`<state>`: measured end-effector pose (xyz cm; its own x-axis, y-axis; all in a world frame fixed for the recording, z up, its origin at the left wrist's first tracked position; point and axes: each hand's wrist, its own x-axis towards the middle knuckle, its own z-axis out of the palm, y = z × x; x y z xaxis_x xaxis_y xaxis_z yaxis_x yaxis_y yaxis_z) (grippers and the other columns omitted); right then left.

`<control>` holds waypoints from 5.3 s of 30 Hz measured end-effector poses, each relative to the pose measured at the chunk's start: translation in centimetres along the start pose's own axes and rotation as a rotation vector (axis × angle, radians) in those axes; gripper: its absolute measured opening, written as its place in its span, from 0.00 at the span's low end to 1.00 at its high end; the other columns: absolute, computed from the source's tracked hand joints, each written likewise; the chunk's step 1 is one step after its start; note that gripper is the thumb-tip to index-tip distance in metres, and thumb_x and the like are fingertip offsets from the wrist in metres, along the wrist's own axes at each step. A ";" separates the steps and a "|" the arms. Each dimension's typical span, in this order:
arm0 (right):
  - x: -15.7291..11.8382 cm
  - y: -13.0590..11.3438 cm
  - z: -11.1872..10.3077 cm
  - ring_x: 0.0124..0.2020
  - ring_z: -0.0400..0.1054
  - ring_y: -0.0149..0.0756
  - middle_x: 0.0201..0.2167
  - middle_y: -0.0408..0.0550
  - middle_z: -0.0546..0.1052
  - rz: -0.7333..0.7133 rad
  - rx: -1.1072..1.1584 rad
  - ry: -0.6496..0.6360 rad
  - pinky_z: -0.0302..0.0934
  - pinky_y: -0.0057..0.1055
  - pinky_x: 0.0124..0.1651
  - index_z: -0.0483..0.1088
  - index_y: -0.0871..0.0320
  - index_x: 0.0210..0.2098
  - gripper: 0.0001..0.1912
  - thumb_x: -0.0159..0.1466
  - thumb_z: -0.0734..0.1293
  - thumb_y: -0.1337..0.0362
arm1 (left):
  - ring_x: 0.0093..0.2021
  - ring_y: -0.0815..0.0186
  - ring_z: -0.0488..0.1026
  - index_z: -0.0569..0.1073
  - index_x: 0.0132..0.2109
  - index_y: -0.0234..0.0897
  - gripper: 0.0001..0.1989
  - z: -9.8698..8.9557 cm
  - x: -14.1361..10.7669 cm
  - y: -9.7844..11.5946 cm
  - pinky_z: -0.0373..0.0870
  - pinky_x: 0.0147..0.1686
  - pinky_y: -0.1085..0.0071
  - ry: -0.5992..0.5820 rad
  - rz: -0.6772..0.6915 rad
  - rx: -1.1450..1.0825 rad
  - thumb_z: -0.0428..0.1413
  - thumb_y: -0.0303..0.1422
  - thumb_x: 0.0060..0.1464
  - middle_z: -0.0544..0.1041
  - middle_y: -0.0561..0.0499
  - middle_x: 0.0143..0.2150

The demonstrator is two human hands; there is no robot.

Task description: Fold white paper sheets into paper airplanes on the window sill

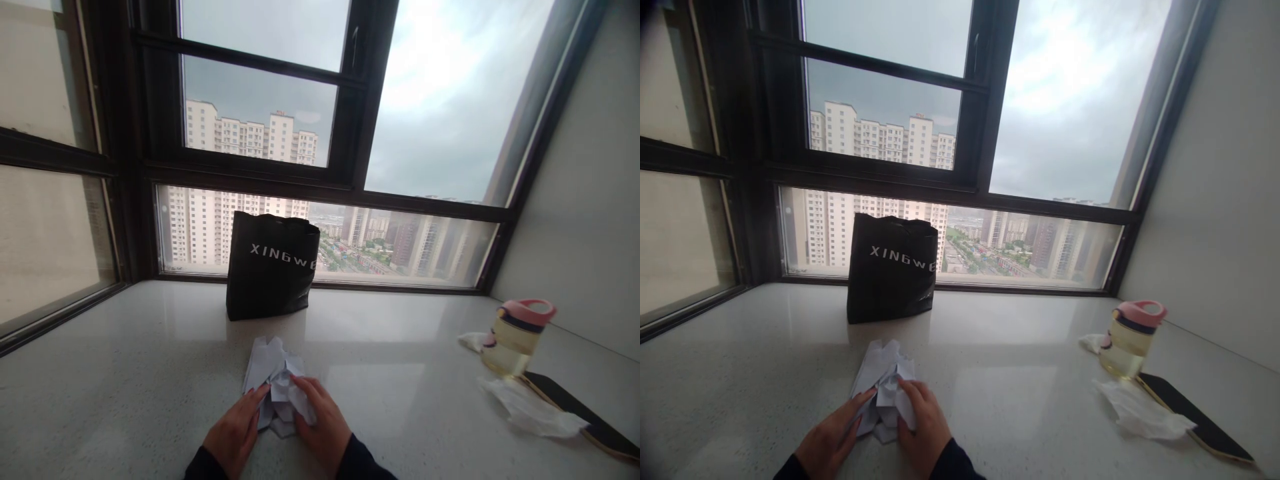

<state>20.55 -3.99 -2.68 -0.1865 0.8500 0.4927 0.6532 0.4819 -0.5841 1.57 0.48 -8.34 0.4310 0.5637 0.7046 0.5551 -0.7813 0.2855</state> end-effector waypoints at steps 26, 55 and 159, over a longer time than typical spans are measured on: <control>-0.5 -0.1 0.0 0.52 0.52 0.50 0.50 0.52 0.64 0.104 -0.289 -0.276 0.43 0.49 0.52 0.57 0.55 0.52 0.35 0.45 0.66 0.55 | 0.42 0.59 0.69 0.55 0.54 0.40 0.21 -0.6 0.6 3.2 0.34 0.54 0.50 0.084 -0.301 0.151 0.42 0.35 0.52 0.72 0.47 0.45; -0.6 0.7 -0.1 0.49 0.57 0.48 0.46 0.50 0.67 -0.051 -0.175 -0.159 0.45 0.47 0.51 0.59 0.52 0.49 0.29 0.49 0.65 0.52 | 0.44 0.58 0.67 0.67 0.42 0.39 0.23 -1.6 0.7 2.8 0.62 0.42 0.58 0.003 -0.222 0.084 0.43 0.24 0.35 0.73 0.48 0.41; 9.7 1.2 1.5 0.35 0.66 0.37 0.32 0.48 0.74 -0.089 -0.566 -0.202 0.55 0.39 0.40 0.67 0.62 0.36 0.09 0.60 0.57 0.67 | 0.48 0.58 0.63 0.58 0.52 0.39 0.27 -1.4 0.5 5.3 0.55 0.50 0.60 -0.232 -0.197 -0.066 0.51 0.34 0.43 0.68 0.47 0.48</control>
<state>18.48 5.21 0.46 -0.3582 0.8617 0.3595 0.9069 0.4126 -0.0854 3.69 -3.76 -5.57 0.4745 0.7464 0.4666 0.6004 -0.6621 0.4486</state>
